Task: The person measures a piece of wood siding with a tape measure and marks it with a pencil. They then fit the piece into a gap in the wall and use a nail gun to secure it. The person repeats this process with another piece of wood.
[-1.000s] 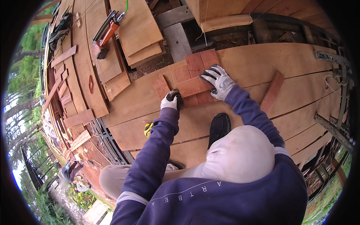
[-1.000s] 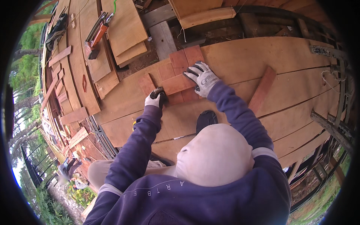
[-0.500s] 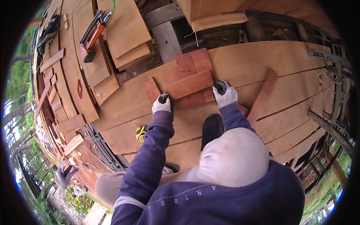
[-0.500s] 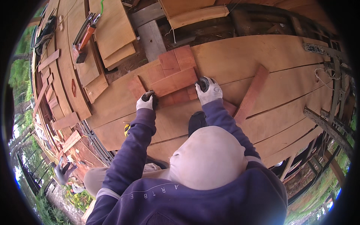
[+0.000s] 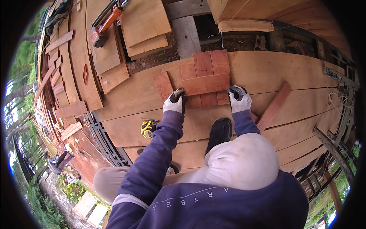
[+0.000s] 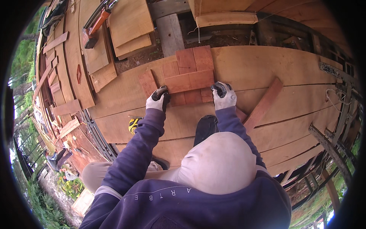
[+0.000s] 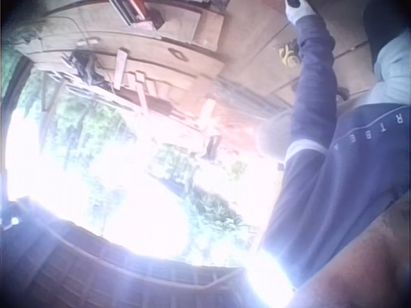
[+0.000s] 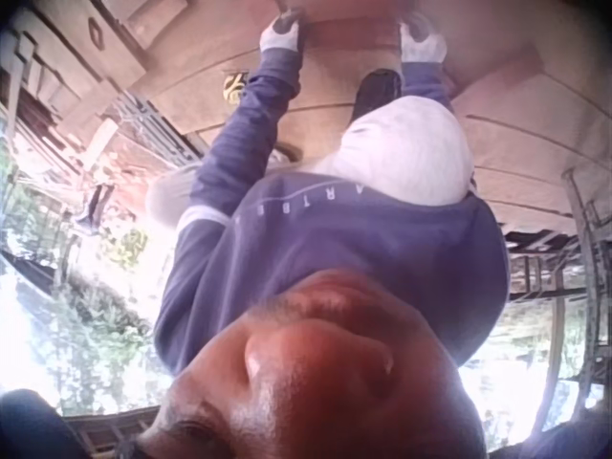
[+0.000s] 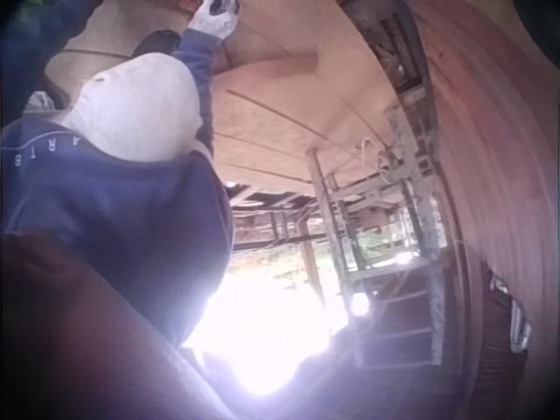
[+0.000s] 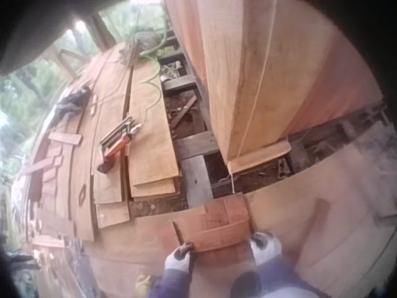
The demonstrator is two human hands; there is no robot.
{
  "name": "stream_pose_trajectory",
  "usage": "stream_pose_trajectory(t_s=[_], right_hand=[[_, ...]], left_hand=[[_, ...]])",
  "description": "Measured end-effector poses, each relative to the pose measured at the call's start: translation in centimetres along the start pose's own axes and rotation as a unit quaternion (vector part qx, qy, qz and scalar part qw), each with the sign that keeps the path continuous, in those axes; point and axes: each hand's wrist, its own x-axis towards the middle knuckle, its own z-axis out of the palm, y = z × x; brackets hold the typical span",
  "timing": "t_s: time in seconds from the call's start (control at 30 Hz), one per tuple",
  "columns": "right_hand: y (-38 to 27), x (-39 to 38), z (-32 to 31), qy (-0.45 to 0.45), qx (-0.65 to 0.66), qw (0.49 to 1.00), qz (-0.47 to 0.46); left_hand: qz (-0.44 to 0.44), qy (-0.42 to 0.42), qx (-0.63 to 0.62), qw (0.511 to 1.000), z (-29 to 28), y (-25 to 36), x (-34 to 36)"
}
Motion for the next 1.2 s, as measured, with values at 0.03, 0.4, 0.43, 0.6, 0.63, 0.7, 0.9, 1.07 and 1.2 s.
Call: stream_pose_trajectory(t_s=[0.03, 0.4, 0.43, 0.6, 0.63, 0.7, 0.9, 1.07, 1.2], right_hand=[[0.0, 0.0, 0.1, -0.003, 0.006, 1.0, 0.008], [1.6, -0.5, 0.6, 0.011, 0.051, 0.999, 0.008], [1.5, -0.6, 0.6, 0.016, 0.046, 0.999, 0.012], [-0.1, -0.3, -0.2, 0.014, 0.043, 0.999, 0.013], [-0.4, -0.3, -0.3, 0.007, 0.034, 0.999, 0.015], [-0.3, -0.5, -0.4, 0.019, 0.029, 0.999, 0.02], [-0.7, -0.4, -0.7, 0.012, 0.02, 1.0, 0.011], [-0.2, -0.3, -0.6, 0.029, 0.048, 0.998, -0.011], [-0.1, -0.6, -0.9, 0.077, 0.174, 0.981, 0.046]], left_hand=[[-0.018, -0.003, -0.002, 1.0, -0.1, 0.3, -0.2], [0.029, -0.03, -0.046, 0.998, -0.5, -2.0, 1.3], [0.049, -0.032, -0.04, 0.997, -0.7, -2.5, 1.7], [0.023, -0.051, -0.013, 0.998, -1.0, -1.7, 1.4], [0.02, -0.058, -0.016, 0.998, -1.2, -1.7, 1.5], [0.012, -0.066, -0.024, 0.997, -1.4, -1.9, 1.9], [0.013, -0.061, 0.0, 0.998, -0.9, -0.7, 1.5], [0.045, -0.039, 0.035, 0.998, -1.4, -0.9, 1.8], [0.149, -0.007, 0.049, 0.988, -1.4, 5.4, -0.5]])
